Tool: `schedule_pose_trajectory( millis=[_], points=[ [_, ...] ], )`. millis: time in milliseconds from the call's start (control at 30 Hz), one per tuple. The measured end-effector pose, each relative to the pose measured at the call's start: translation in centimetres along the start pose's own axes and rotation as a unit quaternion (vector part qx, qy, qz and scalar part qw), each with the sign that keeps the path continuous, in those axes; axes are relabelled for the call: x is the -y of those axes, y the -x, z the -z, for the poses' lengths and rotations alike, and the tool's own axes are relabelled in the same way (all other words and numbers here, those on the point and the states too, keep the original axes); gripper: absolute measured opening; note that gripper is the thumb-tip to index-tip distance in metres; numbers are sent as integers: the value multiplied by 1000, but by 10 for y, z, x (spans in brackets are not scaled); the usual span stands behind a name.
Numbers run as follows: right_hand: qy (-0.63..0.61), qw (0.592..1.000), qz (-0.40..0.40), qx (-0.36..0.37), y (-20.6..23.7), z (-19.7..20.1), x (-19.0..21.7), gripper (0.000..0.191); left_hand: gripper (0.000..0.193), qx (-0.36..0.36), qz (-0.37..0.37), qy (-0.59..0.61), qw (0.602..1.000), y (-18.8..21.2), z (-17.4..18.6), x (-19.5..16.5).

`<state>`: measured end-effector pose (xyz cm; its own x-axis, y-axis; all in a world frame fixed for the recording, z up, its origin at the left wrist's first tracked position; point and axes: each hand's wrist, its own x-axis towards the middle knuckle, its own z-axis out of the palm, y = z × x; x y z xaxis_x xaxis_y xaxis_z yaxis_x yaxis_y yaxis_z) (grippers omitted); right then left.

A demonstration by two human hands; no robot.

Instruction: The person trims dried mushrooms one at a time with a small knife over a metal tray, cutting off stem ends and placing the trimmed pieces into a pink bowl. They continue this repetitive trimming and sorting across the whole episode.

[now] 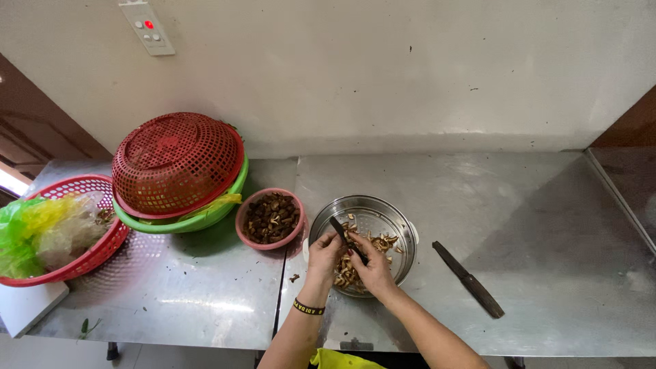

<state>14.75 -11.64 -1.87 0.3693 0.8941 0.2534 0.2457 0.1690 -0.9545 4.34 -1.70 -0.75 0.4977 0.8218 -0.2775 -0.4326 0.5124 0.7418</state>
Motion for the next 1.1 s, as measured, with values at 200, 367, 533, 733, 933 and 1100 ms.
schedule_pose_trajectory(
  millis=[200,367,533,733,933,1100],
  points=[
    [14,996,-87,6,0,-3,11,53,15,-4,-6,-25,1000,0,1,-1],
    [-42,998,-19,-49,-4,-10,5,45,15,-55,-105,-130,984,8,-10,9],
    [-144,978,-138,-58,-7,-12,2,39,13,-23,-26,-11,999,8,-11,8],
    [-113,953,-279,-39,-14,4,4,40,14,-80,-39,-88,992,4,-3,1],
    [-100,961,-234,-106,-21,25,-1,46,14,-107,-19,-78,991,3,5,-14],
    [35,997,-67,19,-7,-3,-3,60,7,-77,12,41,996,-4,-2,-11]
  ],
)
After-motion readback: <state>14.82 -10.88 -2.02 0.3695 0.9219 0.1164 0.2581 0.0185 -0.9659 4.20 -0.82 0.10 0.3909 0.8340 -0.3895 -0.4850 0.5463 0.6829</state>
